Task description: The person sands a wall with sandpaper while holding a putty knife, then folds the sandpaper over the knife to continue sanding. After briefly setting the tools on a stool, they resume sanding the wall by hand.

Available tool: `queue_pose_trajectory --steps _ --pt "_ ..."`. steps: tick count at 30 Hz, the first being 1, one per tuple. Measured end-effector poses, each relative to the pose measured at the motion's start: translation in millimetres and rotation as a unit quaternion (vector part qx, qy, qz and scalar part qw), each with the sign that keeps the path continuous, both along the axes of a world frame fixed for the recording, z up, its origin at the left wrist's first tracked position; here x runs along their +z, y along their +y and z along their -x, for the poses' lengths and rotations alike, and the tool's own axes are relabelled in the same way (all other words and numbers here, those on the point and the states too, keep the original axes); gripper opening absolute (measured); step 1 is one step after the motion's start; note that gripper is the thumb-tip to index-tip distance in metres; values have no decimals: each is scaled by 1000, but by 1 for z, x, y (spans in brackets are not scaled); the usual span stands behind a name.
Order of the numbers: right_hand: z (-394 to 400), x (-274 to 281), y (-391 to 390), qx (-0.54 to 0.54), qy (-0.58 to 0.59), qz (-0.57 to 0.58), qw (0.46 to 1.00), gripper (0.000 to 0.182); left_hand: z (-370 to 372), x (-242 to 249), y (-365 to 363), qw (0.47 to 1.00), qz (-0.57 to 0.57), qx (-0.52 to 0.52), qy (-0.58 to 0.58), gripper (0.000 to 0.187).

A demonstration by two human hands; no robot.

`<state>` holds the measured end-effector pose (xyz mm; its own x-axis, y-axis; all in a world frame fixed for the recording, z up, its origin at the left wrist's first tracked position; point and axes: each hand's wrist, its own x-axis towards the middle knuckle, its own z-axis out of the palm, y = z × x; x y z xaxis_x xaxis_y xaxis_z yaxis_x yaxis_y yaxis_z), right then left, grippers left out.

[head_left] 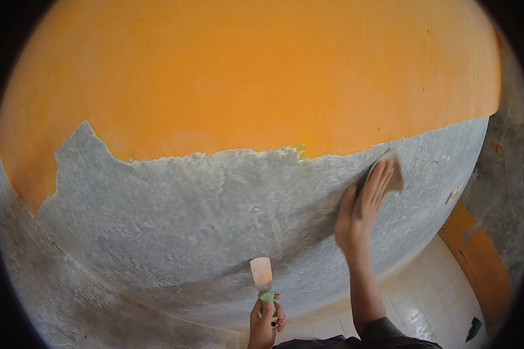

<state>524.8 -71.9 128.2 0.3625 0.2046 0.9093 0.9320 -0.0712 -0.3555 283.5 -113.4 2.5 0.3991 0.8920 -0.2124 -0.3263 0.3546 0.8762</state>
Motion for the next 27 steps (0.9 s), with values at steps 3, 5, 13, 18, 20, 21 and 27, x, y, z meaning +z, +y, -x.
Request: queue_pose_trajectory --steps 3,5,13,18,20,21,27 --pt "21 26 8 -2 -17 -26 1000 70 15 -1 10 999 29 -31 12 32" --pt "69 4 11 38 -39 39 998 72 20 8 14 998 -17 -47 -30 43" --pt "49 15 20 23 42 -64 997 73 61 12 40 995 -53 -61 -59 46" --pt "118 -51 27 82 -154 197 965 73 80 2 49 991 -64 -56 -101 51" --pt "124 -85 39 85 -202 170 961 74 88 -2 50 991 -63 -55 -101 51" --pt "124 -74 40 88 -205 170 960 74 91 -3 50 991 -61 -54 -104 52" --pt "138 30 44 13 -130 32 991 66 111 -3 58 989 -49 -81 -110 51"
